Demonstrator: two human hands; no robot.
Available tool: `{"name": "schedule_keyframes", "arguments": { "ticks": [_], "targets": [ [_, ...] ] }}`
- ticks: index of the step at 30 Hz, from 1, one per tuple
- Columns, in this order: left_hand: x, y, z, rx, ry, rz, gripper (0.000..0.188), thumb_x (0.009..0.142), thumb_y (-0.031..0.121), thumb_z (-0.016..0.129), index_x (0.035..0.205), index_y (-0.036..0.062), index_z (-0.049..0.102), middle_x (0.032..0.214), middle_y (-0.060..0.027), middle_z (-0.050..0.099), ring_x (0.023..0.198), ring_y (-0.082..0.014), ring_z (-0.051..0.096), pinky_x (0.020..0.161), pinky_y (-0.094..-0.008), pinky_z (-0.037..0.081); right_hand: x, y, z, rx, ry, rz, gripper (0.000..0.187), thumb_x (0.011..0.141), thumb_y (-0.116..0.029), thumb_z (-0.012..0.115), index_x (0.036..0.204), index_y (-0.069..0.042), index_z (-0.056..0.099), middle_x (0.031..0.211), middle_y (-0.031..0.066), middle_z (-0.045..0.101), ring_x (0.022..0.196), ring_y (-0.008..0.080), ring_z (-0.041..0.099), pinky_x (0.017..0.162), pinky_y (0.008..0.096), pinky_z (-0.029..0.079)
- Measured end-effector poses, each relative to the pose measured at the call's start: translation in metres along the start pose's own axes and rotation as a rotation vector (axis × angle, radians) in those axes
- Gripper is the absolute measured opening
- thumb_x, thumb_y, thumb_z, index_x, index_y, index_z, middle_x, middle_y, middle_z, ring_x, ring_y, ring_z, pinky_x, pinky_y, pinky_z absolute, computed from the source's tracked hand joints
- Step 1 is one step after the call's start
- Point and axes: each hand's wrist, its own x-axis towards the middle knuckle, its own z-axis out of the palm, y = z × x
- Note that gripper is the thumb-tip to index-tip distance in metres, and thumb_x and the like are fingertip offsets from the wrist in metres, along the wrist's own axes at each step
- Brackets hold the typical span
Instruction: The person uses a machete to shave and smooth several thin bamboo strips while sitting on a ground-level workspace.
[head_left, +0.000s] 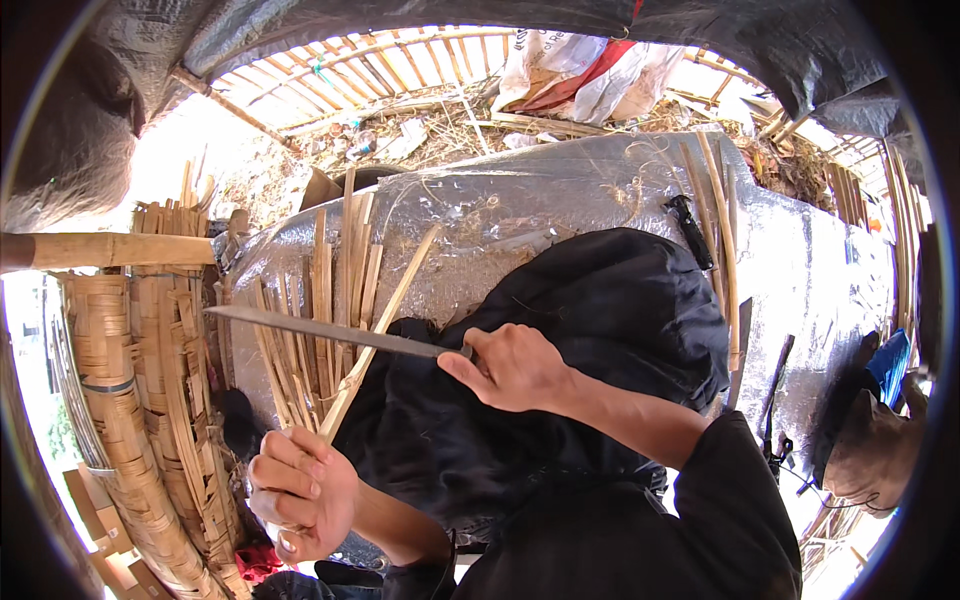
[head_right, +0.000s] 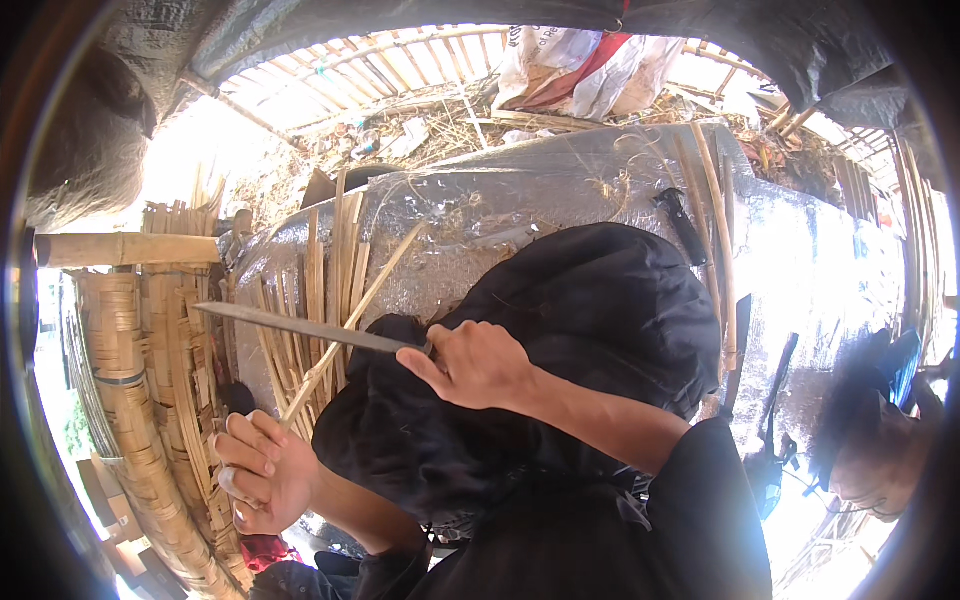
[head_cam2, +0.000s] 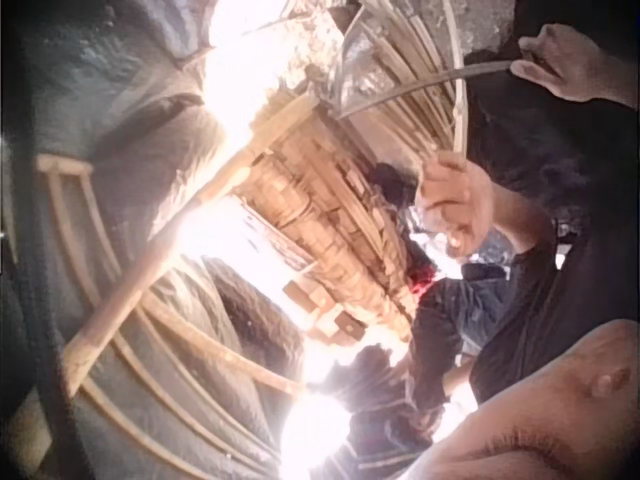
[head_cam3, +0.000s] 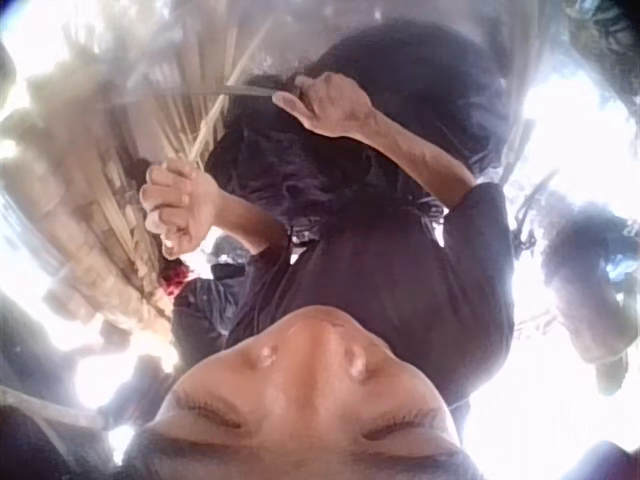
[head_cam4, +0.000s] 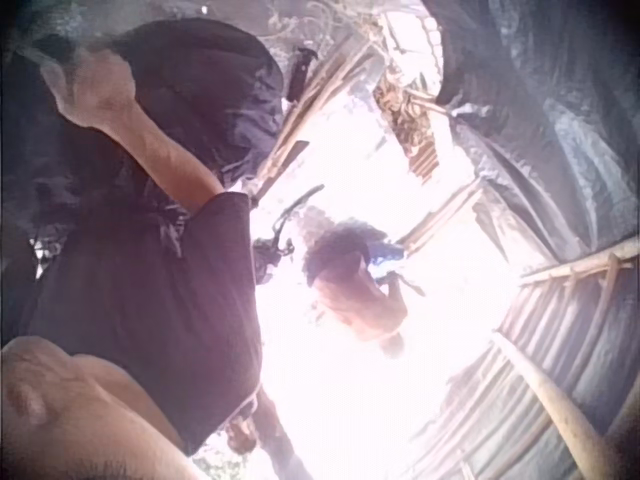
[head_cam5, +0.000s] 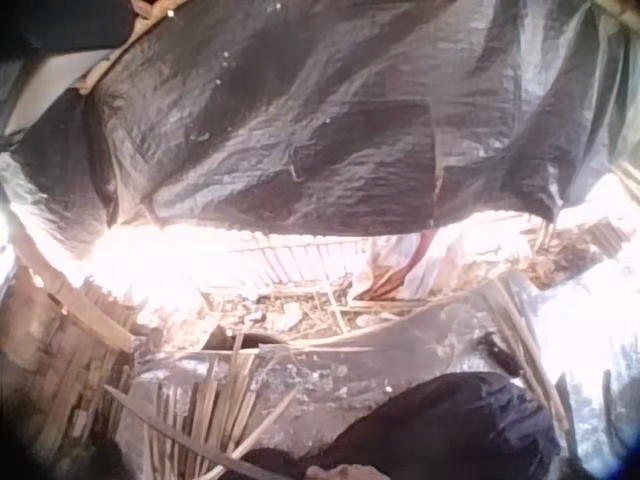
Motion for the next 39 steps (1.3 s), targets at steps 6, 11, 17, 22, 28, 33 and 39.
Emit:
{"name": "schedule_keyframes", "arguments": {
  "ticks": [6, 11, 17, 22, 28, 33, 39],
  "targets": [
    [-0.001, -0.008, 0.010, -0.004, 0.042, 0.072, 0.048, 0.096, 0.038, 0.048, 0.057, 0.0124, 0.036, 0.053, 0.0007, 0.038, 0.046, -0.0122, 0.035, 0.045, -0.0258, 0.029, -0.018, -0.018, -0.008, 0.084, -0.062, -0.070, 0.054, 0.099, -0.049, 0.057, 0.065, -0.007, 0.051, 0.050, 0.0107, 0.057, 0.046, 0.0351, 0.062, 0.045, 0.0429, 0.050],
    [-0.006, -0.012, 0.001, -0.029, 0.034, 0.036, 0.043, 0.097, 0.029, 0.044, 0.059, 0.0132, 0.035, 0.048, 0.0027, 0.033, 0.038, -0.0091, 0.027, 0.043, -0.0249, 0.024, -0.018, -0.012, 0.001, 0.089, -0.085, -0.019, 0.055, 0.100, -0.050, 0.055, 0.066, -0.006, 0.053, 0.050, 0.0124, 0.057, 0.049, 0.0368, 0.062, 0.046, 0.0437, 0.050],
    [-0.017, -0.011, -0.021, -0.128, 0.175, -0.058, 0.037, 0.093, 0.025, 0.046, 0.060, 0.0161, 0.032, 0.049, 0.0038, 0.029, 0.043, -0.0080, 0.024, 0.047, -0.0256, 0.021, -0.009, 0.011, 0.026, 0.028, -0.011, -0.017, 0.052, 0.099, -0.045, 0.059, 0.066, -0.006, 0.053, 0.048, 0.0131, 0.054, 0.047, 0.0366, 0.060, 0.045, 0.0437, 0.047],
    [-0.019, -0.014, -0.008, -0.067, 0.140, 0.058, 0.036, 0.091, 0.022, 0.045, 0.058, 0.0129, 0.034, 0.044, 0.0026, 0.030, 0.035, -0.0072, 0.026, 0.042, -0.0261, 0.018, -0.027, -0.029, 0.019, 0.035, -0.056, -0.061, 0.054, 0.097, -0.054, 0.058, 0.070, -0.007, 0.058, 0.053, 0.0156, 0.061, 0.051, 0.0351, 0.066, 0.048, 0.0452, 0.054],
    [-0.017, -0.018, -0.009, -0.097, 0.117, 0.064, 0.035, 0.089, 0.021, 0.047, 0.058, 0.0116, 0.035, 0.044, 0.0022, 0.030, 0.034, -0.0072, 0.026, 0.041, -0.0257, 0.018, -0.009, 0.004, 0.022, -0.045, -0.029, 0.073, 0.056, 0.098, -0.055, 0.055, 0.076, -0.004, 0.065, 0.054, 0.0169, 0.062, 0.050, 0.0378, 0.065, 0.047, 0.0465, 0.053],
    [-0.012, -0.021, 0.006, -0.045, 0.044, 0.095, 0.035, 0.089, 0.021, 0.048, 0.057, 0.0113, 0.034, 0.044, 0.0020, 0.031, 0.033, -0.0076, 0.026, 0.039, -0.0254, 0.018, -0.015, -0.010, 0.018, -0.076, 0.024, 0.014, 0.056, 0.100, -0.053, 0.052, 0.079, -0.003, 0.064, 0.057, 0.0205, 0.063, 0.055, 0.0394, 0.067, 0.050, 0.0480, 0.054],
    [-0.003, -0.024, 0.016, -0.046, 0.039, 0.120, 0.035, 0.089, 0.021, 0.047, 0.057, 0.0112, 0.035, 0.044, 0.0027, 0.033, 0.033, -0.0072, 0.026, 0.039, -0.0246, 0.017, 0.000, 0.013, 0.018, -0.103, 0.035, 0.148, 0.062, 0.100, -0.056, 0.049, 0.075, -0.002, 0.065, 0.060, 0.0227, 0.064, 0.060, 0.0425, 0.068, 0.054, 0.0502, 0.056]
  ]
}}
